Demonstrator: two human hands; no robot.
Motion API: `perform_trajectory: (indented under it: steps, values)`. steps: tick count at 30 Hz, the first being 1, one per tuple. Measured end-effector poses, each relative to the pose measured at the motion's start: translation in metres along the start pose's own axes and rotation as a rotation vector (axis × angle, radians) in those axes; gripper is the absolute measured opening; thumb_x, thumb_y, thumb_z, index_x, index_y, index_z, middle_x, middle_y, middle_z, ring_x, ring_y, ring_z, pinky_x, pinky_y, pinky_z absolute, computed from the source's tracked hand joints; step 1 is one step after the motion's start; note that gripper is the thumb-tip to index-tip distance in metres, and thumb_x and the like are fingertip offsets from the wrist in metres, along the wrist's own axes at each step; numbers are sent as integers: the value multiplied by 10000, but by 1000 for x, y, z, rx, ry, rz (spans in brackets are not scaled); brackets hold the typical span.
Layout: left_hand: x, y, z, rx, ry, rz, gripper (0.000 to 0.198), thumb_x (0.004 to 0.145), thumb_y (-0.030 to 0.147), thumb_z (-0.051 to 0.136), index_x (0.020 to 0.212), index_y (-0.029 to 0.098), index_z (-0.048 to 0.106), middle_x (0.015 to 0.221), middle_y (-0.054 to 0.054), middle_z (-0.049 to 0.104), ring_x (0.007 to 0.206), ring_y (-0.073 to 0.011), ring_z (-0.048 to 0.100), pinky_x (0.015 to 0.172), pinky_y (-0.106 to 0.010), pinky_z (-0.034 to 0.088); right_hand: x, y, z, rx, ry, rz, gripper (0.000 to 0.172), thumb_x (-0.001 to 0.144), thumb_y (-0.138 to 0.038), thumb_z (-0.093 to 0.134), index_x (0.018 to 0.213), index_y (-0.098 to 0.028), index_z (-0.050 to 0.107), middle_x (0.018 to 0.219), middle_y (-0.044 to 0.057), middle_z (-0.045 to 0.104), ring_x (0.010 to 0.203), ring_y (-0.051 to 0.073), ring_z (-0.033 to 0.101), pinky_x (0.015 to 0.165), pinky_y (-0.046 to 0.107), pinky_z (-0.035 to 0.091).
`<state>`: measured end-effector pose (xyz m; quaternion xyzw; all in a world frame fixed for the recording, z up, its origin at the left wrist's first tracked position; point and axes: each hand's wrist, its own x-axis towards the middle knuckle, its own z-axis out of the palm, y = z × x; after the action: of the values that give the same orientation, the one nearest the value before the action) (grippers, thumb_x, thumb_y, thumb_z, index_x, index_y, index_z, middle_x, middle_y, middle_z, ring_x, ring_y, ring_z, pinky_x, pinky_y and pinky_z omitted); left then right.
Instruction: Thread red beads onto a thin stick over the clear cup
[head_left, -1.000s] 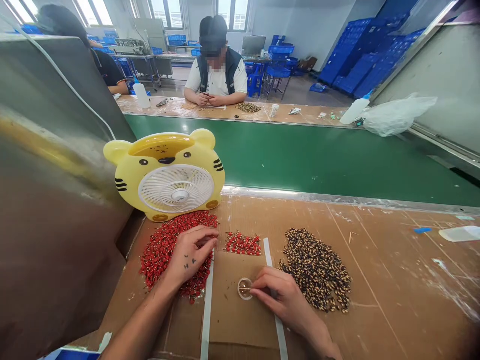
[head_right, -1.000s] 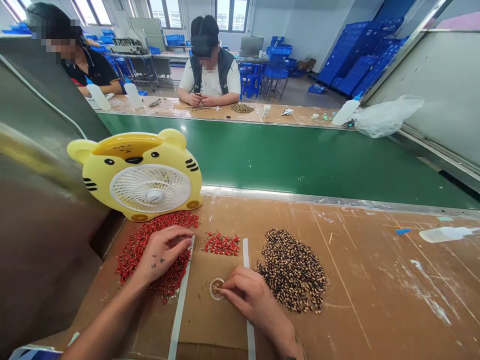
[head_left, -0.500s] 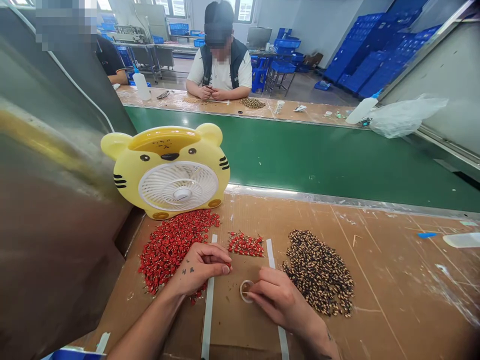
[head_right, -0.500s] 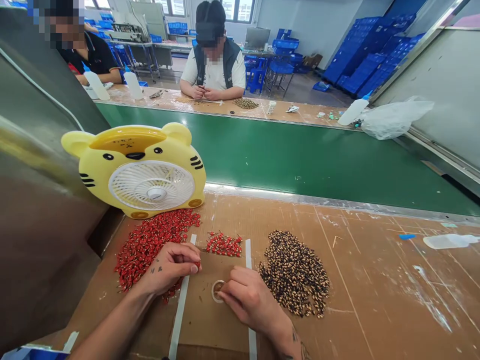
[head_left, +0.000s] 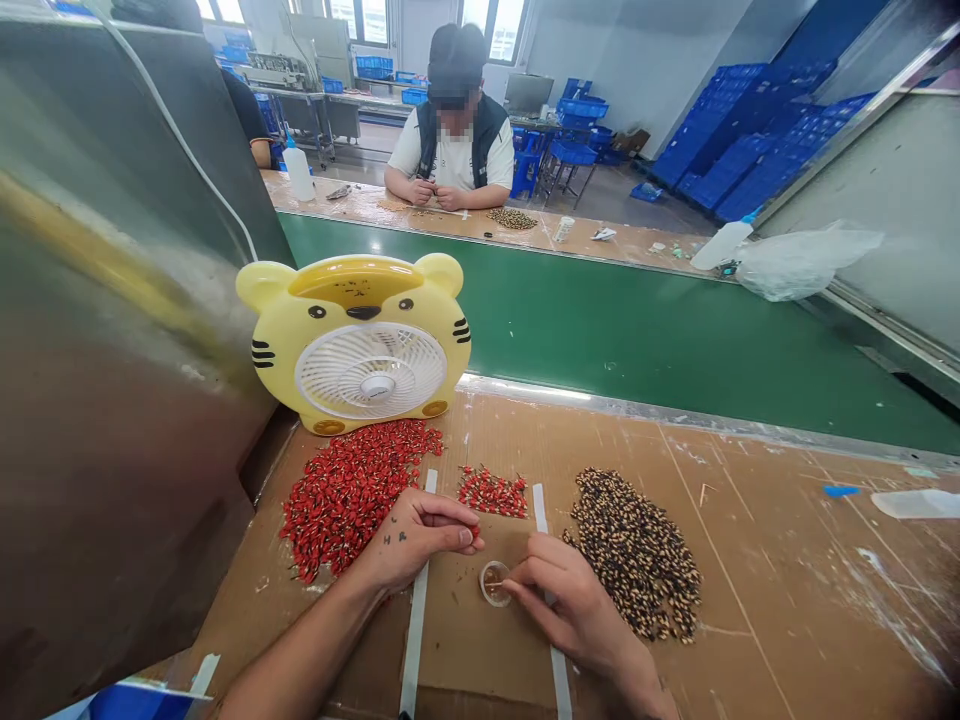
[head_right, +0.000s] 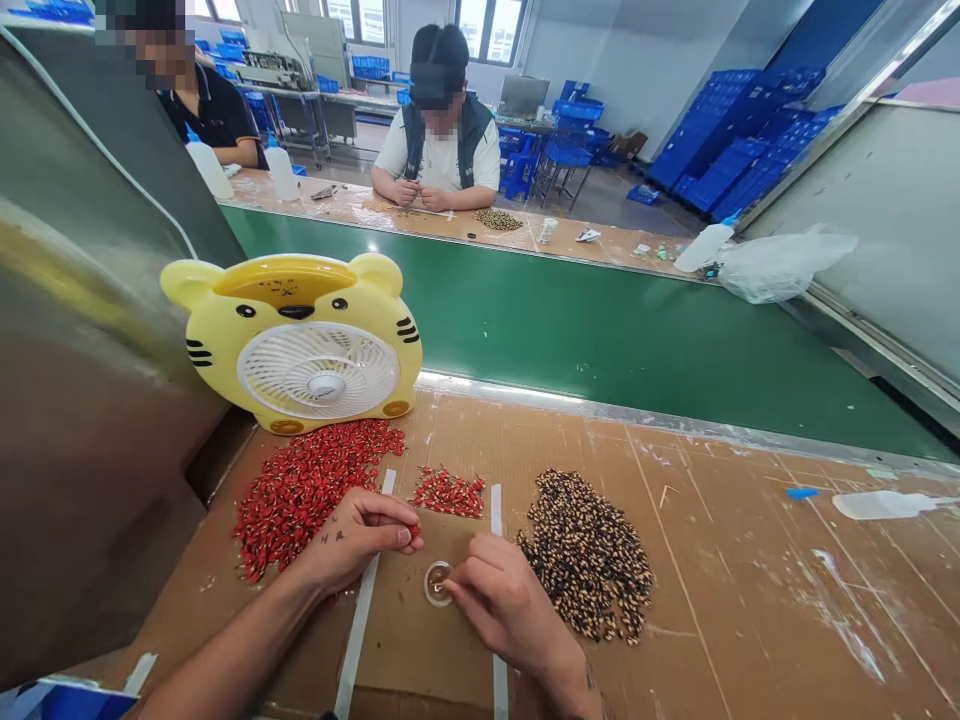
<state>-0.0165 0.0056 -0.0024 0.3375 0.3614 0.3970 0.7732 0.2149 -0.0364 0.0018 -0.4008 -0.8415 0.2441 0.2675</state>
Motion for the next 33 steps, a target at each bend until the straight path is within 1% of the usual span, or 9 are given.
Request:
perform_trajectory:
  steps: [2, 6, 8, 14, 18, 24, 30, 32, 33]
  values:
    - [0, 0, 0, 30, 14, 11, 193, 627, 229, 859, 777, 124, 797, 729, -76, 763, 658, -176, 711, 679, -282, 556, 1, -3, -7, 104, 102, 75, 222, 956, -247, 551, 757, -195, 636, 668, 25, 584, 631, 158, 534, 576, 275, 409]
    - [1, 1, 0, 100, 62, 29, 169, 613, 210, 854, 755, 138, 800, 664, -56, 757, 603, -153, 672, 636, -253, 520, 9, -11, -14, 286, 389, 158, 215, 928, -256, 589, 724, -203, 633, 621, 7, 548, 584, 161, 514, 553, 291, 390]
    - [1, 2, 1, 109, 68, 25, 152, 617, 203, 846, 751, 145, 802, 649, -47, 756, 602, -148, 667, 628, -241, 506, 15, -16, -11, 327, 451, 162, 201, 920, -241, 599, 727, -204, 639, 623, 3, 535, 588, 161, 510, 561, 295, 386]
    - [0, 4, 2, 107, 67, 19, 135, 605, 191, 845, 724, 149, 800, 642, -36, 754, 588, -133, 653, 626, -227, 487, 25, -19, -1, 339, 445, 144, 172, 910, -196, 609, 742, -199, 646, 639, 4, 550, 596, 155, 511, 573, 293, 386]
    - [-1, 4, 2, 129, 63, 7, 137, 599, 184, 848, 723, 152, 800, 678, -38, 764, 612, -130, 657, 625, -215, 481, 25, -18, -1, 317, 434, 149, 178, 911, -199, 607, 736, -198, 642, 640, 5, 557, 596, 155, 518, 574, 293, 389]
    - [-1, 8, 3, 153, 55, -6, 128, 594, 180, 839, 711, 148, 798, 669, -38, 760, 600, -126, 647, 611, -210, 475, 27, -17, 2, 267, 410, 147, 173, 916, -205, 603, 748, -194, 645, 643, 4, 551, 602, 151, 517, 581, 285, 392]
    - [-2, 12, 7, 133, 66, -15, 143, 586, 194, 844, 703, 136, 787, 651, -39, 750, 604, -142, 656, 628, -230, 488, 18, -14, -6, 236, 449, 183, 228, 923, -223, 599, 697, -193, 593, 624, -11, 512, 586, 142, 493, 569, 272, 374]
    - [-3, 12, 8, 125, 74, -8, 145, 584, 197, 850, 697, 137, 781, 645, -31, 744, 595, -135, 649, 623, -227, 489, 13, -14, -9, 228, 407, 171, 237, 930, -233, 593, 697, -194, 587, 623, -14, 514, 586, 139, 498, 567, 263, 373]
    - [-3, 12, 8, 117, 73, -4, 146, 585, 197, 851, 699, 139, 780, 645, -27, 742, 592, -130, 646, 624, -225, 489, 12, -14, -10, 201, 348, 166, 246, 931, -241, 595, 690, -193, 582, 620, -16, 517, 581, 135, 498, 561, 258, 369]
